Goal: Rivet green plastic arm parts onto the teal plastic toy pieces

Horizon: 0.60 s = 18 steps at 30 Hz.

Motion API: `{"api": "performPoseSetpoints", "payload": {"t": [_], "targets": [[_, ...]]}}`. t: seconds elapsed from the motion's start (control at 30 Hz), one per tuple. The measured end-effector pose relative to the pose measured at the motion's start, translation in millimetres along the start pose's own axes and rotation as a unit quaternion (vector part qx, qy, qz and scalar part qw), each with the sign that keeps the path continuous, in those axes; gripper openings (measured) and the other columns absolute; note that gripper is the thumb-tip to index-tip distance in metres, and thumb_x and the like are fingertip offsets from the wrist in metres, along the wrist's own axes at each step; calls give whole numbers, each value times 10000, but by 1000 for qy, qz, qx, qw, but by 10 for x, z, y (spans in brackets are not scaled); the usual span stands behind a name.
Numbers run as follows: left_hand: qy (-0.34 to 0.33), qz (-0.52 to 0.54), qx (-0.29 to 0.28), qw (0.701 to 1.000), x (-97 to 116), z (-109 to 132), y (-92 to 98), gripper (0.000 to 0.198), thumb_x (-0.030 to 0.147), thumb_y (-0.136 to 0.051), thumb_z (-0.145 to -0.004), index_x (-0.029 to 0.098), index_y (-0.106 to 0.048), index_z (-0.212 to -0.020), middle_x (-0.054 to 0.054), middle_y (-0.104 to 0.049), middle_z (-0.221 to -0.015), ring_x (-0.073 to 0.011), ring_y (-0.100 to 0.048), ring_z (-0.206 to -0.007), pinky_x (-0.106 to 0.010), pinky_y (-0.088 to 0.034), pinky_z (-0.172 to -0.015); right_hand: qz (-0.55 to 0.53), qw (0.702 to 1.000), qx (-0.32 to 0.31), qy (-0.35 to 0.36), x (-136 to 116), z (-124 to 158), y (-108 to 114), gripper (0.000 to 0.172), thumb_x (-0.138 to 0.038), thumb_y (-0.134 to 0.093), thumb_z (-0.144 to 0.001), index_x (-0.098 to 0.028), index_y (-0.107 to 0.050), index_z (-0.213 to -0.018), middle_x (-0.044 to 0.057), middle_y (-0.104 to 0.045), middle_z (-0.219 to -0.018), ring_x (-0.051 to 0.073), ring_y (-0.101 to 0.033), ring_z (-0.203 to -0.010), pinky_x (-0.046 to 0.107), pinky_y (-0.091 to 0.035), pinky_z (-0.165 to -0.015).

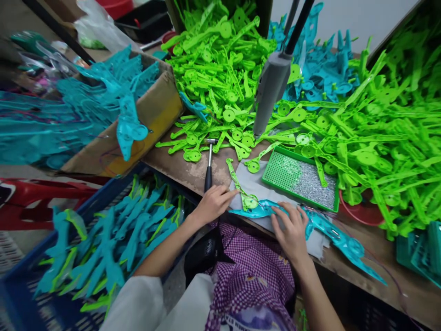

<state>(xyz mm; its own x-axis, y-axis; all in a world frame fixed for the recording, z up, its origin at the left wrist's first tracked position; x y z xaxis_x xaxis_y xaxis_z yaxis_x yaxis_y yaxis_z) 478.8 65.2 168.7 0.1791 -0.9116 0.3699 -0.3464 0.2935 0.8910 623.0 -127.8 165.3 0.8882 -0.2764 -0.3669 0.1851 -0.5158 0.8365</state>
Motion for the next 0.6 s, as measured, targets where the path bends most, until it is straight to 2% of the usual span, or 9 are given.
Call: {"api": "performPoseSetpoints", "payload": {"t": [0.1, 0.17, 0.23, 0.3, 0.33, 0.37, 0.47, 0.53, 0.6], "targets": [[51, 85, 82, 992, -74, -68, 373, 276, 224, -511, -931, 234, -624, -1183, -40, -591, -938, -132, -577, -833, -261, -475, -775, -48, 999, 9, -20, -46, 20, 112, 203, -207, -549, -895, -230, -599, -1090, 98, -636, -1124, 241, -584, -1091, 465, -380, -967], [77, 113, 120, 983, -195, -225, 497, 247, 227, -561, -903, 232, -653, -1132, -28, -587, -939, -120, -578, -817, -250, -478, -772, -93, 995, 15, -23, -110, -30, 125, 210, -201, -558, -888, -226, -603, -1092, 98, -636, -1104, 235, -585, -1068, 433, -423, -922], [89, 132, 122, 980, -324, -463, 455, 211, 217, -588, -879, 205, -675, -1071, -18, -584, -885, -112, -574, -759, -242, -480, -730, -128, 992, 18, -1, -209, -127, 78, 219, -191, -563, -882, -223, -606, -1095, 96, -642, -1090, 225, -592, -1045, 409, -452, -895], [107, 157, 116, 975, -426, -690, 324, 165, 177, -578, -868, 168, -684, -994, -11, -568, -817, -105, -571, -689, -219, -474, -639, -136, 990, 5, 40, -312, -212, 1, 228, -188, -554, -885, -221, -612, -1102, 91, -654, -1082, 221, -605, -1022, 401, -469, -883], [108, 157, 112, 975, -440, -775, 256, 149, 167, -577, -864, 166, -683, -969, -12, -569, -808, -109, -574, -691, -223, -476, -645, -134, 989, -3, 54, -345, -232, -26, 231, -189, -549, -888, -218, -615, -1107, 91, -658, -1084, 219, -611, -1014, 399, -475, -880], [80, 156, 96, 980, -408, -838, 189, 160, 161, -566, -872, 175, -678, -986, -21, -584, -845, -120, -589, -743, -236, -484, -693, -133, 990, -8, 57, -354, -234, -37, 231, -191, -544, -892, -216, -618, -1109, 90, -660, -1086, 217, -616, -1010, 395, -481, -877], [13, 123, 84, 989, -321, -836, 109, 194, 139, -514, -897, 188, -664, -1009, -54, -603, -960, -157, -599, -902, -279, -483, -807, -146, 989, -1, 4, -274, -159, 25, 208, -199, -534, -902, -215, -631, -1086, 87, -664, -1064, 208, -624, -998, 375, -501, -859], [29, 116, 99, 988, -373, -733, 129, 195, 105, -503, -885, 181, -664, -964, -55, -607, -947, -158, -605, -893, -277, -486, -793, -163, 986, 7, -27, -221, -104, 69, 200, -205, -534, -903, -219, -635, -1075, 86, -665, -1045, 210, -624, -995, 372, -508, -849], [76, 134, 124, 980, -477, -616, 182, 183, 75, -514, -861, 173, -663, -901, -41, -612, -888, -147, -614, -837, -261, -491, -753, -180, 983, 3, -19, -233, -95, 52, 209, -201, -546, -895, -225, -635, -1083, 82, -669, -1042, 216, -622, -1000, 378, -507, -856]]}}
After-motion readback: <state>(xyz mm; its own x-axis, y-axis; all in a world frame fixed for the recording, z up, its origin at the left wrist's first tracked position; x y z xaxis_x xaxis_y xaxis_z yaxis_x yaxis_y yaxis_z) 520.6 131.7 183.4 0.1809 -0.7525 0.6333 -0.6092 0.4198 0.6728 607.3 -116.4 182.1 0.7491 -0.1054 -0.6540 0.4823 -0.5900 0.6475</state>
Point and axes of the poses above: each hand's wrist, its own z-axis away from the middle knuckle, its own y-axis out of the back of the hand, x = y × z, the point moved 6 cm from there along -z, towards the middle knuckle
